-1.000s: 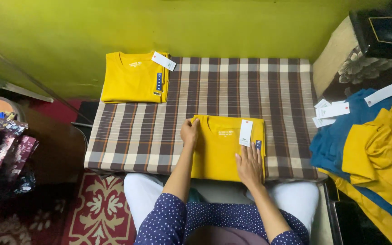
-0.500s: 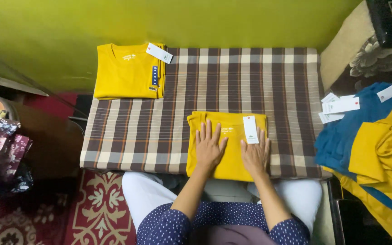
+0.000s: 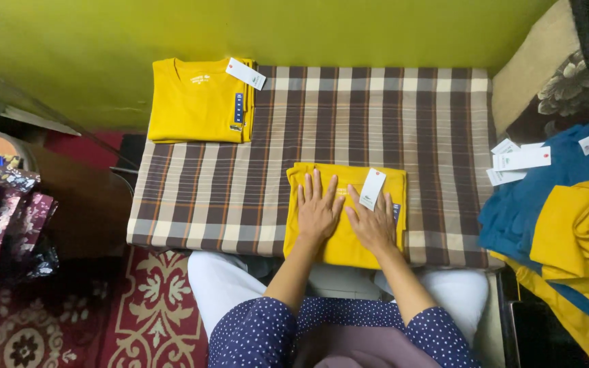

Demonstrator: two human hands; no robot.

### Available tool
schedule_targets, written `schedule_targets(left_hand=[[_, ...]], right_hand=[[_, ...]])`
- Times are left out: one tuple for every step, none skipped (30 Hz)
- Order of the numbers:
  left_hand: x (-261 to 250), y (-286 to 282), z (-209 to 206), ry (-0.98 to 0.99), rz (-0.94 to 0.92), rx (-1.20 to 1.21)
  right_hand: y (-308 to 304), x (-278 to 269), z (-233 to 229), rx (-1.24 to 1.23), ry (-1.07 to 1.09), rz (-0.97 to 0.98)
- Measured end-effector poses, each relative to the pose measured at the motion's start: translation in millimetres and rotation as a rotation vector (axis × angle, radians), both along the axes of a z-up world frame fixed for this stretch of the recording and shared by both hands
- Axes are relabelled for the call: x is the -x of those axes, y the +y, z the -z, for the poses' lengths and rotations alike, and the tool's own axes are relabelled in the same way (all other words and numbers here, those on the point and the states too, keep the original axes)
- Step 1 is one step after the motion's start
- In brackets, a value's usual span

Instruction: Folding yellow t-shirts on a table in a stockroom environment.

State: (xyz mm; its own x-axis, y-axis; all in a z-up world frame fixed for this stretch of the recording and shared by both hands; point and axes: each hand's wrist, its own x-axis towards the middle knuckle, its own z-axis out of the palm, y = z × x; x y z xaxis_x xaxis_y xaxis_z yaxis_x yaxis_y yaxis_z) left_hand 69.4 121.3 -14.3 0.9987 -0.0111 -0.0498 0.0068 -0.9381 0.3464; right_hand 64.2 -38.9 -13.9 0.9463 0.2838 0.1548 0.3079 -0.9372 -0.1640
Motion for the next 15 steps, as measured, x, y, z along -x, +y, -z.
schedule_targets(left_hand=[[4.3, -1.0, 0.6, -0.010, -0.007, 0.000], [8.5, -1.7, 1.3, -0.023, -0.033, 0.020], [13.6, -1.4, 2.4, -0.033, -0.058, 0.040], [25.7, -2.5, -3.0, -0.041, -0.064, 0.039], [38.3, -2.6, -8.1, -0.031, -0.126, 0.039], [50.4, -2.3, -12.8, -0.021, -0.187, 0.040], [56.8, -1.1, -2.0, -0.022, -0.192, 0.042], [62.9, 0.5, 9.0, -0.058, -0.224, 0.034], [64.7, 1.6, 19.8, -0.100, -0.257, 0.028], [64.6, 1.4, 22.6, -0.107, -0.262, 0.032], [64.3, 4.3, 25.3, -0.170, -0.320, 0.136], [63.5, 7.5, 28.1, -0.234, -0.378, 0.240], [60.4, 10.7, 32.7, -0.237, -0.382, 0.233], [56.7, 14.3, 37.5, -0.255, -0.483, 0.324], [53.5, 17.8, 42.6, -0.272, -0.583, 0.416]], right_hand=[[1.1, 1.6, -8.2, 0.000, -0.010, -0.007], [2.5, 3.4, -16.5, -0.028, -0.034, -0.026], [4.9, 6.3, -24.2, -0.056, -0.057, -0.044], [7.2, 11.0, -32.8, -0.058, -0.063, -0.050], [10.6, 16.4, -41.2, -0.096, -0.152, -0.115], [14.3, 21.5, -49.1, -0.134, -0.241, -0.180], [16.7, 18.5, -17.0, -0.133, -0.242, -0.184], [19.5, 15.0, 15.3, -0.223, -0.263, -0.294], [21.8, 7.1, 46.7, -0.310, -0.289, -0.404], [32.1, -6.6, 43.7, -0.307, -0.295, -0.410], [45.8, -20.4, 41.0, -0.349, -0.320, -0.395], [59.9, -34.6, 38.1, -0.391, -0.344, -0.380], [71.3, -54.7, 37.9, -0.398, -0.345, -0.384], [83.2, -75.3, 37.8, -0.385, -0.274, -0.330], [95.1, -95.4, 38.1, -0.370, -0.201, -0.275]])
